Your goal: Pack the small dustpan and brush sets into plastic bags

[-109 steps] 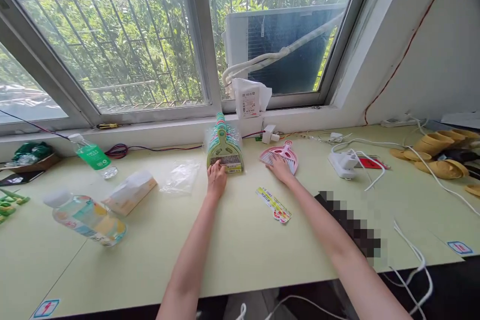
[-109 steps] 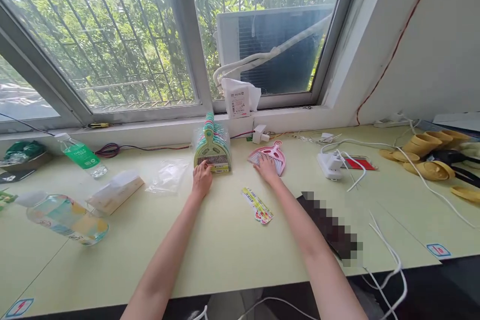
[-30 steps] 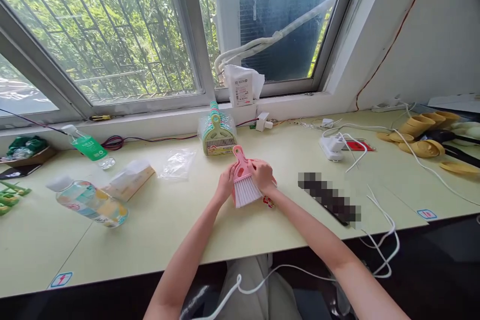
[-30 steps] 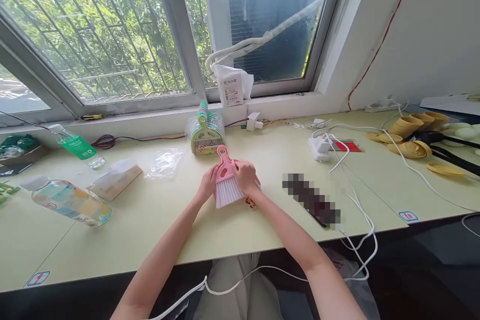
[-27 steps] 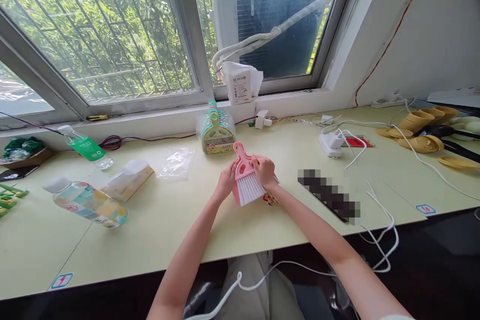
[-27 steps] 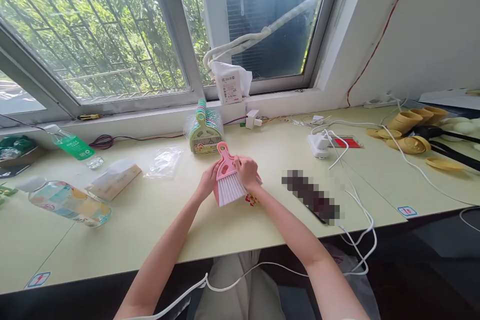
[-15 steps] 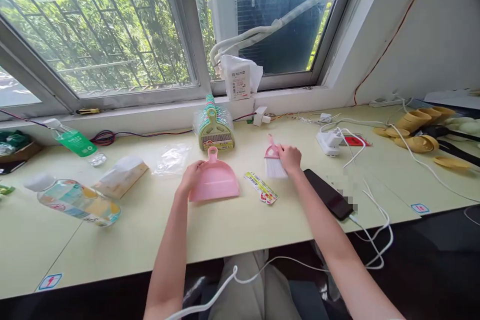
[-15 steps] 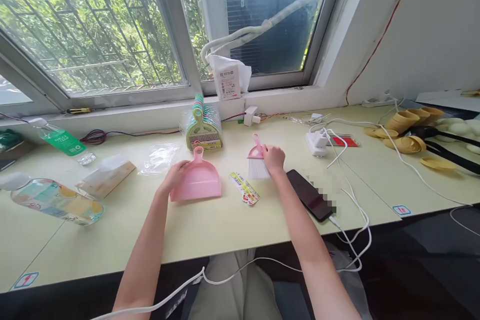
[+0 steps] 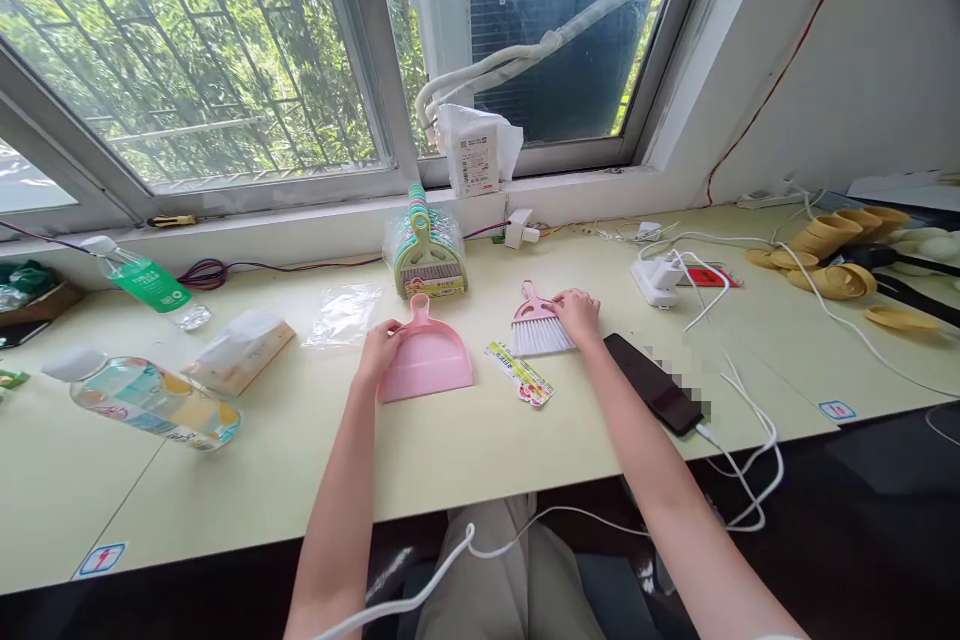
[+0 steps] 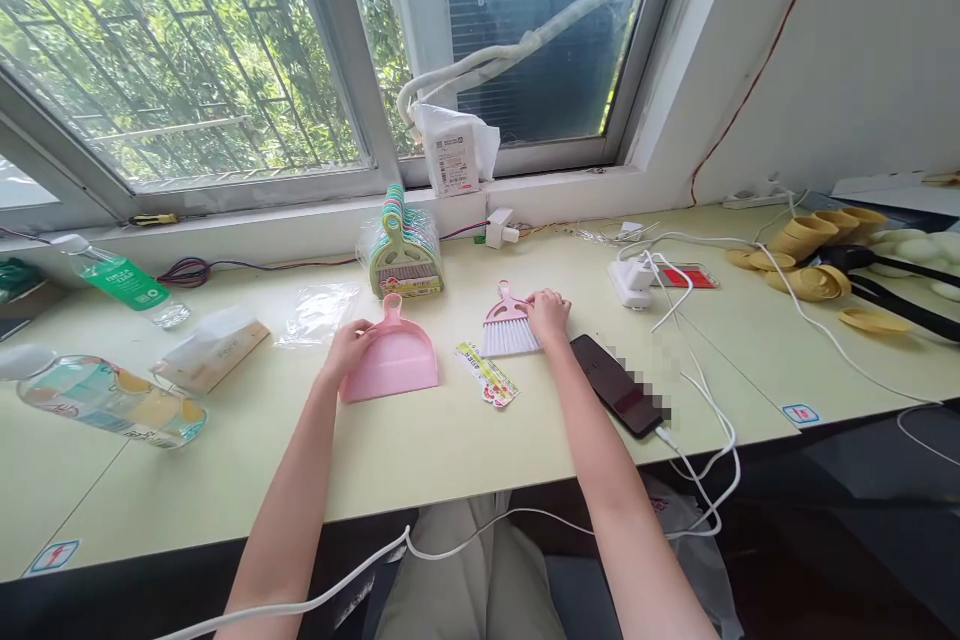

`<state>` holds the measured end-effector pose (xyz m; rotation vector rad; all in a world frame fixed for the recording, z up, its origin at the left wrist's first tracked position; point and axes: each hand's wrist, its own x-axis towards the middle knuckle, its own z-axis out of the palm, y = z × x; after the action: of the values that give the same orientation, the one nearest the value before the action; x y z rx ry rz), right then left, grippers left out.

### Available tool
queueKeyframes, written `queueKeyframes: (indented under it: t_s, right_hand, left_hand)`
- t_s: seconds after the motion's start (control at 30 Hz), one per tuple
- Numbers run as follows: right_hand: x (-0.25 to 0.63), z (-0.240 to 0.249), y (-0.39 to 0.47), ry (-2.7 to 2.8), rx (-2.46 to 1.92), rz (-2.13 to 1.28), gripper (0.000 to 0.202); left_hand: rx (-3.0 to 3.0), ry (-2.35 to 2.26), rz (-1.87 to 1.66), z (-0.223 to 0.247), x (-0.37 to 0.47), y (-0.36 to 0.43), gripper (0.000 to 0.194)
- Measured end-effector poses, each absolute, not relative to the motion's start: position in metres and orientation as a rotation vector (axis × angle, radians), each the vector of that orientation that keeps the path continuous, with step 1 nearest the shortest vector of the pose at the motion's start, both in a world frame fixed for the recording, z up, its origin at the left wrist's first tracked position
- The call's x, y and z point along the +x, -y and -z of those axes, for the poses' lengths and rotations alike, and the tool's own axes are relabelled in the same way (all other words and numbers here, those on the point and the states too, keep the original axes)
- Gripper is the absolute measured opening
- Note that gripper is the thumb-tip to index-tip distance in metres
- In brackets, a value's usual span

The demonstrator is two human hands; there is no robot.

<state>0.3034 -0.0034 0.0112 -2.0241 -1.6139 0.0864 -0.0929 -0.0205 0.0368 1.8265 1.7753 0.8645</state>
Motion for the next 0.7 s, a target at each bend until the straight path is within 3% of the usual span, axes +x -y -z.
queueKeyframes:
  t_s: [0.13,0.23,0.43,0.5,0.7]
  right_hand:
    - [0.309,-0.028,0.006,1.436,-1.821,-0.425,0.025]
    - [0.304,-0.05,0.014,1.287,-1.445,-0.82,0.04]
    - [0.241,-0.071,0.043,1.323,-1.127,-1.15,0.045]
    - [0.214,-0.066,0.054,1.432,-1.211,-1.056,0.04]
    - [0.182,-0.049,0.069,1.744,-1.478,-0.191,0.018]
  left_hand:
    - [1.444,-1.573,-1.09,-0.041,-0.092,0.018,0.043]
    - [1.302,-1.419,-1.172,-0.045,-0.085,0.021,0.055]
    - [1.26,-1.196,-1.039,-0.052,-0.044,0.038,0.057]
    - [1.316,-1.061,-0.954,-0.053,-0.026,0.047,0.054]
    - [1.454,-0.888,-0.915,-0.045,0.0,0.057,0.054]
